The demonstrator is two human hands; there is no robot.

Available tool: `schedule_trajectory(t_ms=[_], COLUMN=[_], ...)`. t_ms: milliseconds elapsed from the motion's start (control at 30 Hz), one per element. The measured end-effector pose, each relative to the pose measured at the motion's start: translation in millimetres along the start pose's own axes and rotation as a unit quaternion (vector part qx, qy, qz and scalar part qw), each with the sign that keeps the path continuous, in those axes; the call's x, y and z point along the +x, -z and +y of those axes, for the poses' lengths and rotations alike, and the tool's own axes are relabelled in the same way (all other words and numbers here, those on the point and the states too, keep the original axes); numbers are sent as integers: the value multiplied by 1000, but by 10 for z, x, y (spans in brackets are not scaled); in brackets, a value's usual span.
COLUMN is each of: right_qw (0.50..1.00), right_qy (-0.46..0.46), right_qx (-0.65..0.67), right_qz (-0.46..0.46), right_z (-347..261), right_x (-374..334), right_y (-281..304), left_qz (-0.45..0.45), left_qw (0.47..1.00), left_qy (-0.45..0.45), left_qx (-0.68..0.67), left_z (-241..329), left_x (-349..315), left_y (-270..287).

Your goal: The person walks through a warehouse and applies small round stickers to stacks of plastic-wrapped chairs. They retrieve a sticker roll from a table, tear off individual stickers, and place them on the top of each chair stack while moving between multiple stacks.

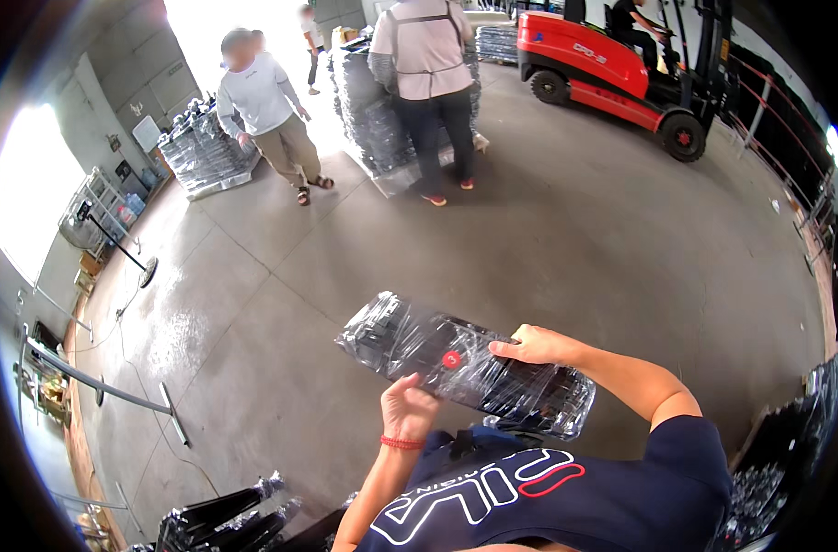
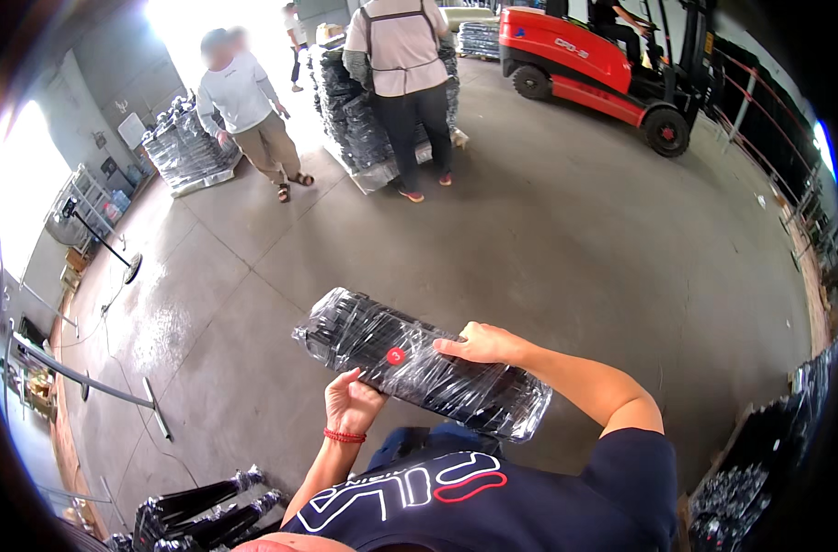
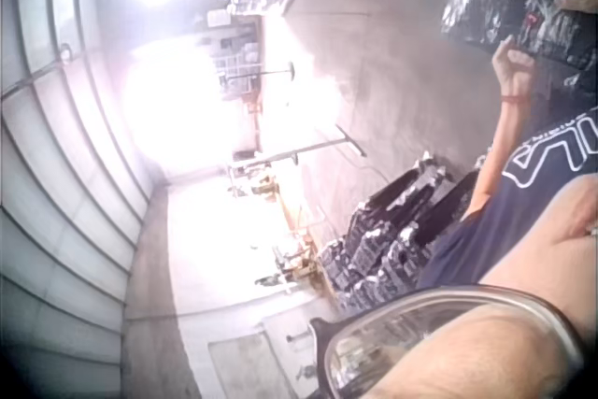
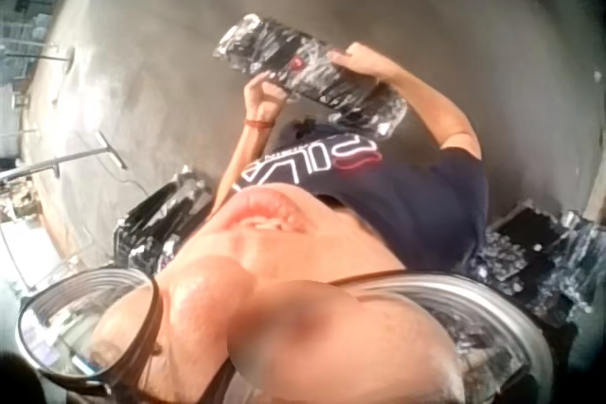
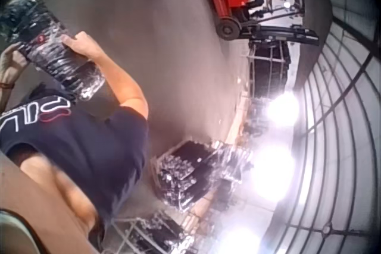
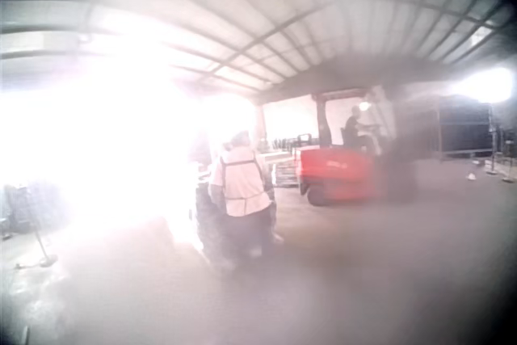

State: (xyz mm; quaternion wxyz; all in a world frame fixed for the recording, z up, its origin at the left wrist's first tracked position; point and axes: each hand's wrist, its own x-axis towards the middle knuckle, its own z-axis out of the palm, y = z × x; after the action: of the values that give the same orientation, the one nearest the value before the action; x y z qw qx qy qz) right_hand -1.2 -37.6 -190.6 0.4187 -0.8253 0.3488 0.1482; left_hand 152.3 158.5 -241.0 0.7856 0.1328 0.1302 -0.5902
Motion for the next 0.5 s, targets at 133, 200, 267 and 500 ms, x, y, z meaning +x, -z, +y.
schedule_trajectory(t_ms=[133, 200, 267, 500], right_qw=[998, 999, 998, 997], right_qy=[62, 29, 41, 23], right_qx=[-19, -33, -44, -61], right_qz=[8, -4, 7, -32], right_z=[-401, -824, -1092, -1914], right_x=[1323, 1865, 2448, 4350], right_y=[541, 891, 1147, 1997], left_qz=[-15, -17, -4, 23], left_qw=[999, 999, 1000, 998], left_qy=[-34, -27, -11, -50], left_qx=[19, 3, -28, -22], left_z=[821, 1316, 1832, 3164], left_x=[853, 1357, 1919, 3389], left_y=[-477, -544, -489, -920])
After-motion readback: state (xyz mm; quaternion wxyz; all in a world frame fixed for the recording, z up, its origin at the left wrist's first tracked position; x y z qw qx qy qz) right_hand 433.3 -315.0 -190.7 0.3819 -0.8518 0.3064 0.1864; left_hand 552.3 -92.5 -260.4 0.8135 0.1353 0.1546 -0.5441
